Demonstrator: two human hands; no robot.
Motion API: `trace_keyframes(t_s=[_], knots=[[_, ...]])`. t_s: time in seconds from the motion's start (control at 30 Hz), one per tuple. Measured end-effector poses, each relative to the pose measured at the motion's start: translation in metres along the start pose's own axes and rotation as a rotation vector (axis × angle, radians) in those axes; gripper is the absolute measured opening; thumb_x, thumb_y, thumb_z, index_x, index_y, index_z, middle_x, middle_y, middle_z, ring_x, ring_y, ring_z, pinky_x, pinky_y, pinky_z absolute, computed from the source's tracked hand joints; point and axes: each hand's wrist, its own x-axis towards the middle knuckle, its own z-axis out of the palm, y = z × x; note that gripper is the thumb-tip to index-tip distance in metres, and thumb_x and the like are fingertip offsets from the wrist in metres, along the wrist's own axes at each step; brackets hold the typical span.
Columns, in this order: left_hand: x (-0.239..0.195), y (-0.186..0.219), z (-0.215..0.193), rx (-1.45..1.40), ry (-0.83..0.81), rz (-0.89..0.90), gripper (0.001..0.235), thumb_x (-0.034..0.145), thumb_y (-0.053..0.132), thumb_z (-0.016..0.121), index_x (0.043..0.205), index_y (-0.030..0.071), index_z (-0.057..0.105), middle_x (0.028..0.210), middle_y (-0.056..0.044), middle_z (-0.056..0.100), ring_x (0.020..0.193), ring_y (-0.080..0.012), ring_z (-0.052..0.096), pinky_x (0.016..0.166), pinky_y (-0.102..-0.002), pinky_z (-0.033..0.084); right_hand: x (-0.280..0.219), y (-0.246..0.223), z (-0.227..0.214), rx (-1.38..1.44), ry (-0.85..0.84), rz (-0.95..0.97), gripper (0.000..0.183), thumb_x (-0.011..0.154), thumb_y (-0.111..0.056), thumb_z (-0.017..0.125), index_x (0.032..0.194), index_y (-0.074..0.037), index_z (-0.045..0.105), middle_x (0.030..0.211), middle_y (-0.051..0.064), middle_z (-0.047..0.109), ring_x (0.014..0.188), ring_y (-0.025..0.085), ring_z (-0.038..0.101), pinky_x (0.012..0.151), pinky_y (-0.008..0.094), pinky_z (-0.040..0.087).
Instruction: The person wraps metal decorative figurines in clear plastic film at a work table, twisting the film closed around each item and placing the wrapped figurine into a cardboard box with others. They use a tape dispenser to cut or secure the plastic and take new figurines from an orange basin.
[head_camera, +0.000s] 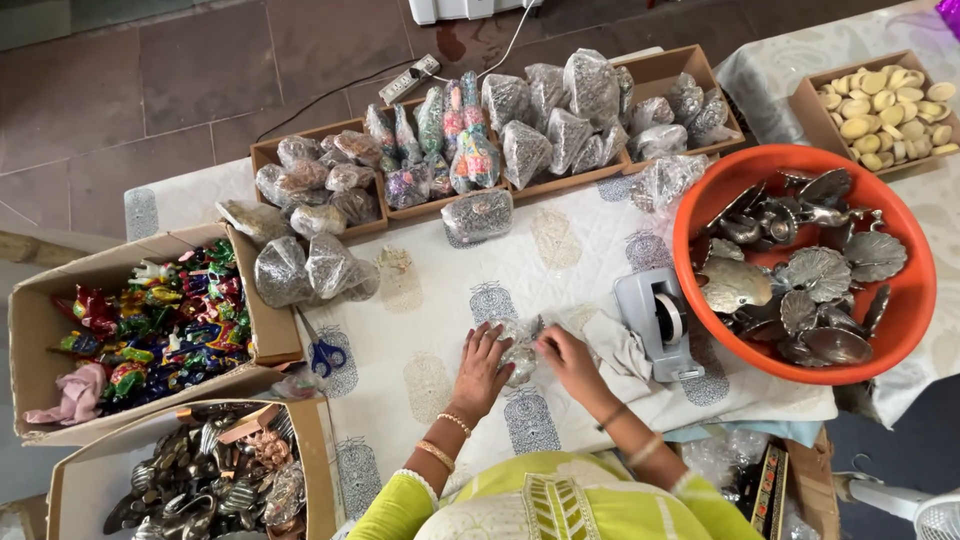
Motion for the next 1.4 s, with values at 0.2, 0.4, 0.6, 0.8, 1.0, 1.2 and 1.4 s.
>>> trace_keyframes(t_s=[0.2, 0.4, 0.6, 0.8, 1.0, 1.2, 1.4], knots=[[0.001, -0.001, 0.005, 0.054, -0.020, -0.018, 0.048, 0.089, 0.019, 0.070, 0.133, 0.007, 0.056, 0.150, -0.015, 0.044, 0.147, -0.0369, 0.029, 0.123, -0.055, 0.019, 0.045, 0.004, 0.027, -0.170, -0.116, 0.034, 0.015, 0.094, -0.018, 0.068, 0.095, -0.005, 0.060, 0.080, 0.010, 0.071, 0.070, 0.026, 0.069, 0.063, 0.037, 0.052], [0.001, -0.002, 0.004, 0.043, -0.026, -0.020, 0.047, 0.090, 0.019, 0.070, 0.134, 0.007, 0.055, 0.151, -0.014, 0.044, 0.148, -0.0367, 0.029, 0.123, -0.055, 0.018, 0.047, -0.005, 0.034, -0.368, -0.100, 0.041, 0.013, 0.093, -0.021, 0.066, 0.095, -0.010, 0.059, 0.085, 0.009, 0.073, 0.078, 0.031, 0.071, 0.066, 0.043, 0.054], [0.001, -0.002, 0.003, 0.016, -0.013, -0.005, 0.046, 0.091, 0.019, 0.070, 0.133, 0.006, 0.055, 0.150, -0.015, 0.045, 0.148, -0.0372, 0.029, 0.123, -0.055, 0.019, 0.054, -0.024, 0.027, -0.483, -0.194, 0.095, 0.020, 0.089, -0.023, 0.068, 0.104, -0.015, 0.055, 0.086, 0.006, 0.072, 0.082, 0.031, 0.071, 0.067, 0.045, 0.053], [0.003, -0.002, 0.000, 0.024, -0.046, -0.024, 0.047, 0.092, 0.020, 0.069, 0.133, 0.006, 0.053, 0.148, -0.016, 0.046, 0.148, -0.0375, 0.029, 0.124, -0.055, 0.018, 0.081, -0.010, 0.020, -0.523, -0.356, 0.149, 0.024, 0.086, -0.029, 0.073, 0.102, -0.020, 0.058, 0.082, 0.005, 0.073, 0.083, 0.029, 0.071, 0.069, 0.045, 0.053], [0.003, 0.003, -0.004, 0.005, -0.039, -0.040, 0.055, 0.091, 0.020, 0.068, 0.140, 0.004, 0.047, 0.149, -0.016, 0.045, 0.148, -0.0370, 0.029, 0.124, -0.054, 0.018, 0.087, -0.003, 0.021, -0.561, -0.432, 0.188, 0.017, 0.087, -0.029, 0.072, 0.099, -0.021, 0.064, 0.081, 0.004, 0.074, 0.081, 0.026, 0.072, 0.070, 0.042, 0.054], [0.005, 0.000, -0.002, 0.051, -0.064, -0.040, 0.061, 0.094, 0.023, 0.066, 0.149, 0.009, 0.044, 0.148, -0.016, 0.045, 0.147, -0.0357, 0.030, 0.124, -0.054, 0.017, 0.094, -0.012, 0.015, -0.515, -0.481, 0.204, 0.006, 0.089, -0.022, 0.069, 0.094, -0.020, 0.067, 0.077, 0.002, 0.075, 0.070, 0.020, 0.073, 0.068, 0.037, 0.054], [0.004, -0.001, -0.001, 0.043, -0.029, -0.029, 0.062, 0.094, 0.023, 0.065, 0.150, 0.007, 0.044, 0.150, -0.017, 0.044, 0.147, -0.0361, 0.030, 0.123, -0.054, 0.018, 0.095, -0.022, 0.000, -0.442, -0.546, 0.264, 0.012, 0.088, -0.016, 0.069, 0.098, -0.023, 0.067, 0.076, 0.002, 0.074, 0.068, 0.020, 0.074, 0.065, 0.037, 0.056]])
